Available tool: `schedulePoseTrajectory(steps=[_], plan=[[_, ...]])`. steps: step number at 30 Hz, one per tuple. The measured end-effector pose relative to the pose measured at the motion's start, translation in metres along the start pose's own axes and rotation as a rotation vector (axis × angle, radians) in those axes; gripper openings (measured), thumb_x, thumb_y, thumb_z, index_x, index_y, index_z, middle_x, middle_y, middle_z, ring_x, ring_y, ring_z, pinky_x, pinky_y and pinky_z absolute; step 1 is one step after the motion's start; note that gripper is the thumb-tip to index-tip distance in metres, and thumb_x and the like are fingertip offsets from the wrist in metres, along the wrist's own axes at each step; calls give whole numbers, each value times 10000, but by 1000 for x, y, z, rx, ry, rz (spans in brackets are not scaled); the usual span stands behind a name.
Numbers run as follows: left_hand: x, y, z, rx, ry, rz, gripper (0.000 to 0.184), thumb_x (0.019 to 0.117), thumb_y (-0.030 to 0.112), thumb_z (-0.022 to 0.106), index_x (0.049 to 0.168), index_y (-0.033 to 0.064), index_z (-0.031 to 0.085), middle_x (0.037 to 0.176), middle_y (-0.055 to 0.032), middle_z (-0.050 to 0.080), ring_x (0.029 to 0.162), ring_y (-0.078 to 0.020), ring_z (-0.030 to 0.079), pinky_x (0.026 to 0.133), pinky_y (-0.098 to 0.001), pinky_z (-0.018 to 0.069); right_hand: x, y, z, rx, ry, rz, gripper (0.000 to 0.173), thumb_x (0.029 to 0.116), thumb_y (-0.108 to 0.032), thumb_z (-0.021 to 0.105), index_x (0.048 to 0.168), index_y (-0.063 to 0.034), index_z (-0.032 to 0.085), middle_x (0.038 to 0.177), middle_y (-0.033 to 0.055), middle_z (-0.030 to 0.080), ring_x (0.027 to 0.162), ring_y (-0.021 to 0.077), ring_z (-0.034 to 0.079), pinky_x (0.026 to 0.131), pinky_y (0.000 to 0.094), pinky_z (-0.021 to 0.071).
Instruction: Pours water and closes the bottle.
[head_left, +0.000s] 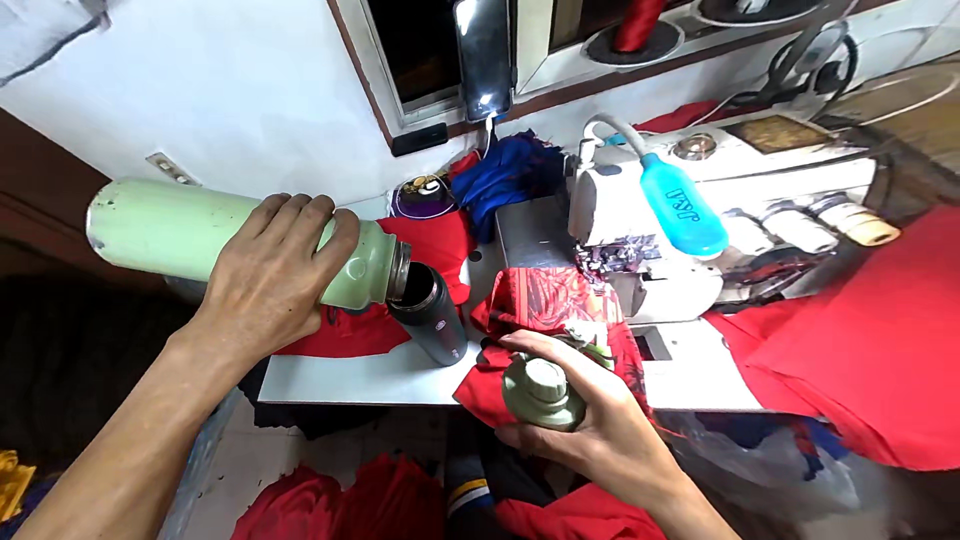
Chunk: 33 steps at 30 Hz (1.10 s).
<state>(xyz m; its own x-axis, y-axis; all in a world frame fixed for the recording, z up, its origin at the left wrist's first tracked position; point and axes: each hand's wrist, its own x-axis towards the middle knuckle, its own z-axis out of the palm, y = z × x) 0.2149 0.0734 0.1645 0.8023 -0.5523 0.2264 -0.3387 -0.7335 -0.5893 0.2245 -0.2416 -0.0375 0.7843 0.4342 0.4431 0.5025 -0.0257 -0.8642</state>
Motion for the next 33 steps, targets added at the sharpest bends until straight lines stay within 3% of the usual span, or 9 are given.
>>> schedulePoseTrajectory(steps=[4,7,10,13,18,23,29,31,33], plan=[[-16,5,1,-103,84,-167,729,686,282,733,1312,-38,539,1279,-280,611,1191,-463,612,1011,-606,472,11,-21,7,386,173,173,685,785,-558,832,1264,-99,662,1116,44,735,983,166,720,852,315,625],[-48,25,7,-271,196,-459,841,676,423,746,1351,-36,543,1267,-269,631,1136,-453,637,892,-637,519,28,-42,17,530,253,108,623,854,-525,780,1296,-125,600,1100,26,725,975,140,714,839,292,619],[-78,63,15,-445,296,-741,981,633,528,804,1390,-25,516,1243,-247,649,1098,-381,661,883,-587,554,48,-66,32,556,164,-41,561,968,-422,692,1420,-159,489,1221,9,673,1078,124,676,918,300,594],[-93,105,19,-568,355,-898,1042,585,547,853,1373,-52,528,1213,-230,675,1090,-299,683,915,-495,578,69,-88,55,393,41,-113,640,911,-419,767,1429,-155,501,1353,17,583,1182,117,615,963,332,582],[-105,141,24,-611,419,-963,1017,584,537,853,1339,-75,553,1188,-206,687,1090,-207,683,941,-367,575,82,-100,93,156,-33,-229,717,838,-479,818,1413,-135,565,1421,57,547,1275,113,554,1023,324,539],[-107,153,27,-619,442,-963,982,597,566,844,1318,-49,588,1190,-192,698,1088,-240,689,915,-425,586,79,-95,102,105,-77,-284,732,835,-497,816,1401,-105,568,1411,60,578,1294,140,556,1056,356,524],[-104,163,24,-727,446,-1022,1041,579,623,832,1339,-36,568,1198,-162,686,1096,-178,665,932,-353,568,76,-98,105,38,-34,-304,707,836,-532,802,1359,-96,612,1359,88,608,1255,169,582,1031,377,540],[-106,167,15,-776,415,-1063,1084,551,582,872,1354,-66,538,1221,-189,671,1118,-186,660,957,-353,562,71,-98,114,87,29,-291,724,826,-499,821,1326,-18,617,1304,145,635,1228,201,600,1030,389,536],[-104,168,-2,-861,355,-1080,1074,582,455,920,1359,-145,485,1246,-280,640,1147,-275,656,990,-413,547,70,-98,117,128,44,-307,719,816,-443,832,1290,53,617,1265,203,650,1211,245,617,1038,412,532]])
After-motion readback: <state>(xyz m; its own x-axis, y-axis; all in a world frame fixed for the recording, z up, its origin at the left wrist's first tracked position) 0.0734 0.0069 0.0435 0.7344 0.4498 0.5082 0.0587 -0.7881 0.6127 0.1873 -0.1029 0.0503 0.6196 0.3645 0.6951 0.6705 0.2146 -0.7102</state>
